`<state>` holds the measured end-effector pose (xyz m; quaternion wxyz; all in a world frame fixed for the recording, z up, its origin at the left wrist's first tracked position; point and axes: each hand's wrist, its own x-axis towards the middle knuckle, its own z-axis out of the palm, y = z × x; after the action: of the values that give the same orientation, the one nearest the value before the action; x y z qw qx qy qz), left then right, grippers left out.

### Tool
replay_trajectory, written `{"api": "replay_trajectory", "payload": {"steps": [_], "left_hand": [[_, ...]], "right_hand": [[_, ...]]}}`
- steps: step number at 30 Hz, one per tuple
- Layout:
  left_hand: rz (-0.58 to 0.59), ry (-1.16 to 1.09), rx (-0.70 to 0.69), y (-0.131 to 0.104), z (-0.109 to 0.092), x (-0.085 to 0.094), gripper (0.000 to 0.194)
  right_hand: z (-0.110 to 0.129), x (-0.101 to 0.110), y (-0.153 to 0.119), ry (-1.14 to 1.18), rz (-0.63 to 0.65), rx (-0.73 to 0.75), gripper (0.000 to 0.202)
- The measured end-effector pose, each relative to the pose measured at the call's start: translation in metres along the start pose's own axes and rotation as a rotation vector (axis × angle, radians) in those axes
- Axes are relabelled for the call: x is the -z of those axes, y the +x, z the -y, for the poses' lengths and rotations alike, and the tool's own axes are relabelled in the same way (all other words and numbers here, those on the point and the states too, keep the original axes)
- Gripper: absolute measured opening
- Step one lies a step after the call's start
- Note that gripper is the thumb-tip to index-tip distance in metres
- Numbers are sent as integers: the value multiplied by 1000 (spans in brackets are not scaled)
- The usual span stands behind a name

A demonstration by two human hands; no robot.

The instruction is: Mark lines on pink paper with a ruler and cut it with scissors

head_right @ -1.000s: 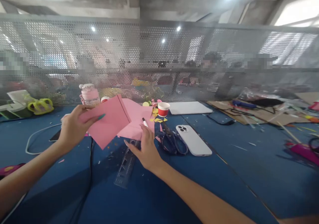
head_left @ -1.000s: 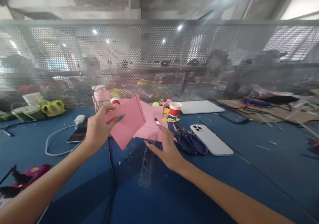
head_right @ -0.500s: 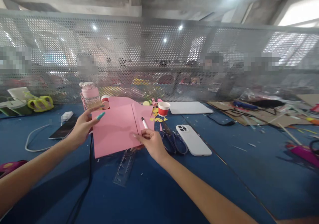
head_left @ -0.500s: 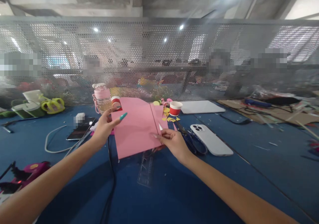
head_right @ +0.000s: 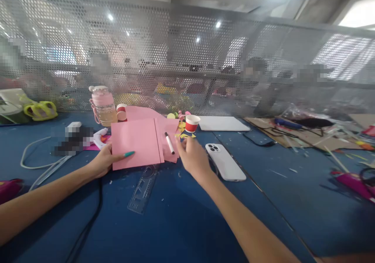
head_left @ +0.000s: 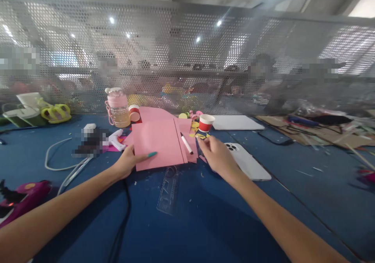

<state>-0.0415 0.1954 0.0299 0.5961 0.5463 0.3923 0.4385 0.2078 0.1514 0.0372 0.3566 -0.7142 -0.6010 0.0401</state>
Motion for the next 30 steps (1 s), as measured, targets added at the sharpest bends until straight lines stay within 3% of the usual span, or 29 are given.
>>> {"api": "replay_trajectory", "payload": {"steps": [2, 3, 4, 5, 7, 11, 16, 19, 24, 28, 30], "left_hand": [[-4, 10, -4, 2, -1, 2, 51], [0, 19, -9, 3, -1, 3, 50], [7, 27, -13, 3, -1, 3, 50], [10, 33, -12, 3, -1, 3, 49], [14, 35, -4, 3, -2, 3, 48], [21, 23, 8, 4, -1, 4, 48], [50, 20, 46, 5, 1, 6, 46], [56, 15, 48, 6, 2, 6, 47], [20, 75, -13, 9, -5, 9, 52], [-21, 138, -116, 13, -26, 13, 56], [-34, 159, -196, 15, -41, 16, 57]], "right_hand": [[-11, 11, 5, -435, -113, -48, 29], [-16, 15, 6, -563, -101, -86, 31], [-21, 17, 7, -619, -2, -120, 30], [-25, 18, 7, -617, 148, -140, 26], [-32, 17, 7, -588, 260, -136, 20], [-34, 12, 6, -538, 313, -134, 21], [-27, 14, 9, -413, 375, -208, 17], [-23, 16, 10, -348, 350, -231, 6], [-16, 19, 12, -228, 258, -247, 28], [-4, 12, 7, 255, 116, -296, 15], [6, 6, 1, 466, 130, -270, 14]]}}
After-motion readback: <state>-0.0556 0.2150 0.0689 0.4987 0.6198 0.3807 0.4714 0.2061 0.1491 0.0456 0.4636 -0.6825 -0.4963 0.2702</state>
